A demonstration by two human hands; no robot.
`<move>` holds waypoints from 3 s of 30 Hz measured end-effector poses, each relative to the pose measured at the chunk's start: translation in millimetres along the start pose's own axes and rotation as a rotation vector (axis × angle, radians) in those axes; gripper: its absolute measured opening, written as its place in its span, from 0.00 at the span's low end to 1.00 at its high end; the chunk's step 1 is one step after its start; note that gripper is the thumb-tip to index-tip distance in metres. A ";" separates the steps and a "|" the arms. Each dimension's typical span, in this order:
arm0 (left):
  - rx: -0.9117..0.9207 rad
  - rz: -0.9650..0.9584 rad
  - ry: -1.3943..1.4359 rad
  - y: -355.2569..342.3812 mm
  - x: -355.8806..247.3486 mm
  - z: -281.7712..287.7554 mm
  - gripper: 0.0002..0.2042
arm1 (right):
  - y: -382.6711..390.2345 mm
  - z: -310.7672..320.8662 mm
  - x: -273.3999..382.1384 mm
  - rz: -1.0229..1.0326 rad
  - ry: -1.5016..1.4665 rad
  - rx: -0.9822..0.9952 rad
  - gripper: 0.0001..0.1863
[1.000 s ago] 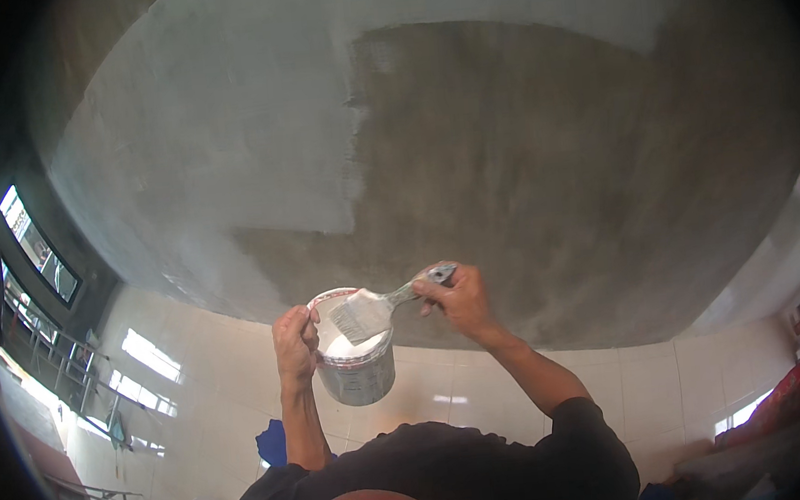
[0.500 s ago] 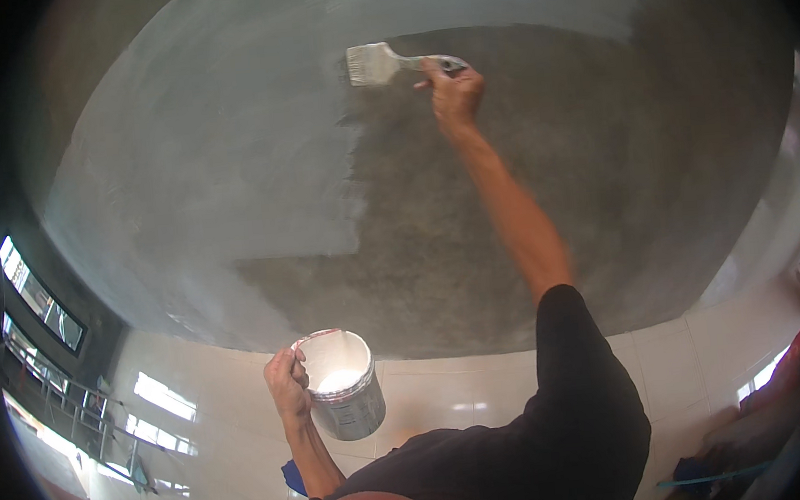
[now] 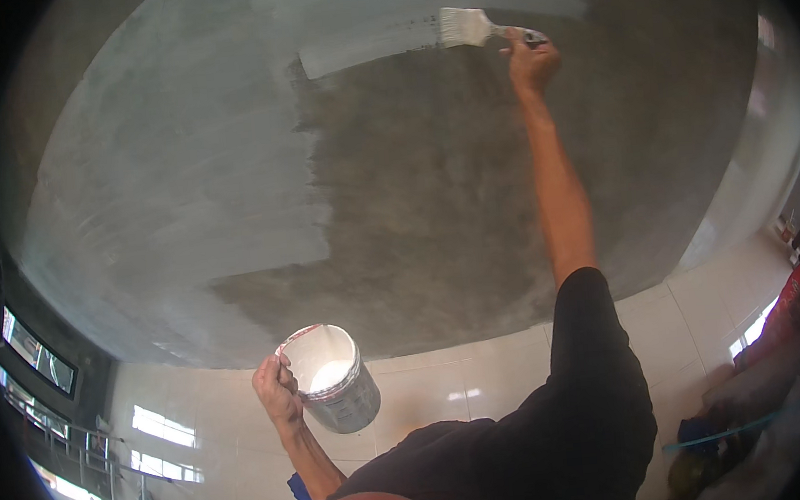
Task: The person paints a concrete ceiling white using a paintbrush and a bucket of paint. They repeatedly dip the brush into the bucket and apply paint in broad strokes to the ceiling surface.
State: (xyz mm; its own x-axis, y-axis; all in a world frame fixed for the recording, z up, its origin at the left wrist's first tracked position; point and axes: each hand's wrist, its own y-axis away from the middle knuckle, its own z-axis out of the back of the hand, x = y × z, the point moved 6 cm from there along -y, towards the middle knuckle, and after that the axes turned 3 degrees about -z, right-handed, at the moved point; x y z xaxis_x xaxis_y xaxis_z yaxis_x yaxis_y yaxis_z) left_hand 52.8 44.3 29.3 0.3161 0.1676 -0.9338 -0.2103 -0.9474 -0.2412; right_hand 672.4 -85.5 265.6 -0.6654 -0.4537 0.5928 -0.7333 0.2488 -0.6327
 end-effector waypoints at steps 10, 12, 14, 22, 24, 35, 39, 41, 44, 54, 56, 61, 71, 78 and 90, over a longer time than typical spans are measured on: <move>0.091 0.071 0.024 -4.4 -1.7 -10.3 0.13 | 6.1 18.5 69.4 0.460 0.571 -0.347 0.13; 0.083 0.067 0.002 -2.8 -6.9 -10.6 0.13 | 33.6 -26.8 74.6 0.412 0.636 -0.244 0.10; 0.079 0.063 -0.007 -2.3 -10.1 -12.4 0.13 | 62.6 -71.7 65.9 0.534 0.621 -0.266 0.09; 0.060 0.042 -0.010 2.5 -17.8 -14.5 0.13 | 179.6 -214.7 121.2 0.461 0.309 0.051 0.05; 0.066 0.039 -0.047 2.5 -19.2 -13.9 0.13 | 199.0 -243.4 123.7 0.432 0.223 0.122 0.08; 0.034 -0.005 -0.047 1.9 -20.3 -19.6 0.13 | 117.7 -180.2 104.1 0.177 -0.015 0.184 0.10; 0.048 -0.015 0.001 2.0 -21.2 -20.0 0.13 | 40.8 -108.1 46.4 0.255 0.049 0.017 0.10; 0.027 -0.007 0.008 8.8 -22.7 -14.8 0.13 | 18.2 -58.3 49.1 0.177 -0.037 0.065 0.10; 0.068 0.001 0.008 2.7 -19.4 -16.1 0.13 | -30.8 16.7 43.1 0.182 0.140 -0.037 0.09; 0.088 0.029 0.039 -2.0 -8.1 -10.9 0.13 | -69.0 111.9 64.0 0.445 0.610 -0.469 0.14; 0.099 0.026 0.041 -2.7 -8.5 -13.8 0.13 | -58.8 100.8 61.2 0.457 0.705 -0.457 0.12; 0.097 0.027 0.009 -4.8 -8.4 -10.6 0.13 | -4.0 6.6 56.8 0.543 0.748 -0.280 0.08; 0.051 0.030 0.001 -1.6 -5.7 -8.0 0.13 | 134.9 -149.1 98.6 0.611 0.448 -0.001 0.09; 0.009 0.042 -0.033 4.1 -9.3 -12.8 0.13 | 213.0 -249.1 98.3 0.530 0.273 0.236 0.09; -0.024 -0.017 -0.085 5.3 -23.9 -15.7 0.13 | 120.1 -176.7 84.6 0.320 0.053 0.242 0.08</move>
State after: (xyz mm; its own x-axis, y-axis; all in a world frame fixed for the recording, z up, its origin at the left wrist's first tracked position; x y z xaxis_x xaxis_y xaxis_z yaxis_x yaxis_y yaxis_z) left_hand 58.6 31.0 54.5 0.2393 0.2050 -0.9491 -0.1828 -0.9505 -0.2514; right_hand 503.4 57.2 327.8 -0.8656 -0.3398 0.3679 -0.4384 0.1590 -0.8846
